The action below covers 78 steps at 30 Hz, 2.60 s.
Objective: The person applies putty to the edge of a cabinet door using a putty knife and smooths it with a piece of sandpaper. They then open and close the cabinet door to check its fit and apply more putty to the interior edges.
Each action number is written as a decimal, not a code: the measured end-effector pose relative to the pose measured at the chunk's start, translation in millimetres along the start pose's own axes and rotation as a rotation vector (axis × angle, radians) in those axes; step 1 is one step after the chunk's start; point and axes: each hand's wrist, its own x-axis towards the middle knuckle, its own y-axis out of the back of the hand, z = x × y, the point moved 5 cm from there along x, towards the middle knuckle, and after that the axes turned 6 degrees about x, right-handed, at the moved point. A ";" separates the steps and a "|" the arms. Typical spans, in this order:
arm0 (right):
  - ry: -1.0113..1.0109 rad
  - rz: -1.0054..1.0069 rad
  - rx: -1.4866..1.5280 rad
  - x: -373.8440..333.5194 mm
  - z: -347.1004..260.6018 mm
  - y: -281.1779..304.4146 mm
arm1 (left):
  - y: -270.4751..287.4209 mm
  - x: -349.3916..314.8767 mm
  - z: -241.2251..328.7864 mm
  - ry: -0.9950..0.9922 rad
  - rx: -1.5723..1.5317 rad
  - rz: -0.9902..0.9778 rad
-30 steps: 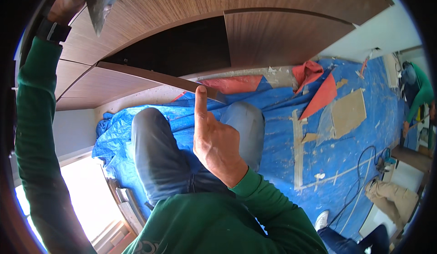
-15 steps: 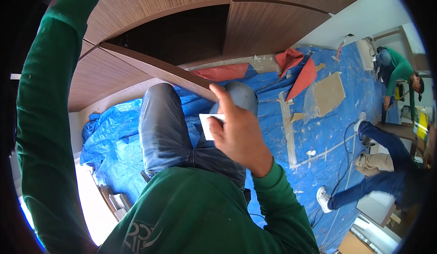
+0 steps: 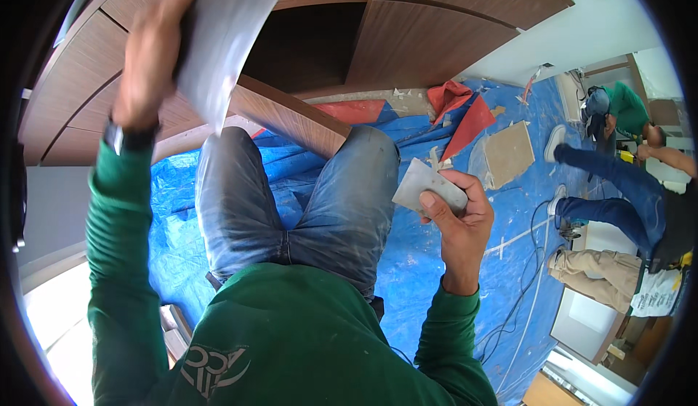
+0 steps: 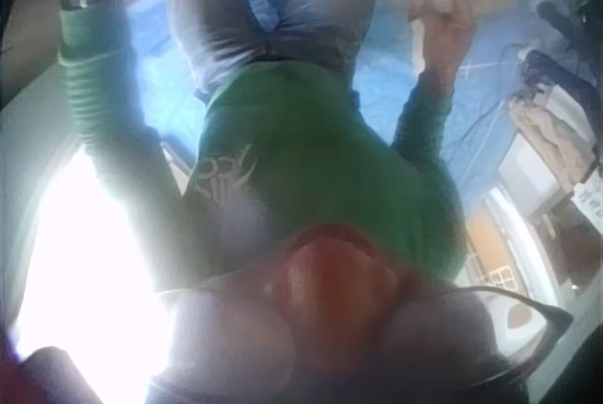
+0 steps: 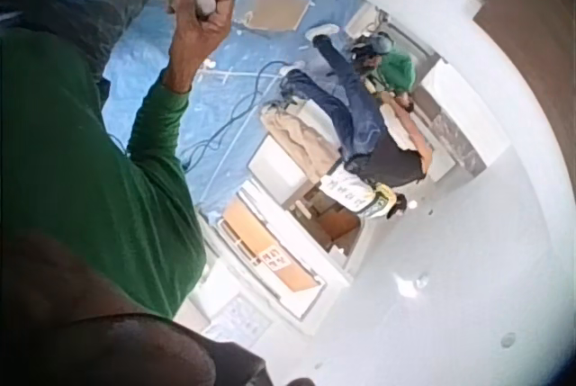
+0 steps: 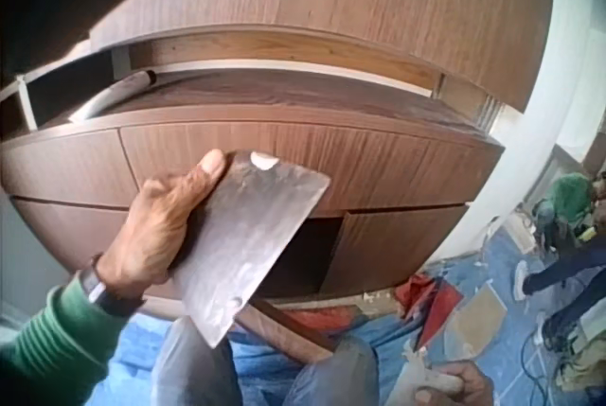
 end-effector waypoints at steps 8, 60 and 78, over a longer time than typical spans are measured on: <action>0.108 0.029 -0.131 5.5 -13.8 -8.6 | 71.8 -155.9 -145.8 0.708 -0.590 0.258; 1.270 -0.642 -1.190 19.9 -54.2 -107.5 | 84.0 -202.5 -142.5 0.536 -0.449 0.506; 1.254 -0.847 -1.278 21.1 -37.5 -96.2 | 99.9 -220.4 -150.4 0.551 -0.460 0.604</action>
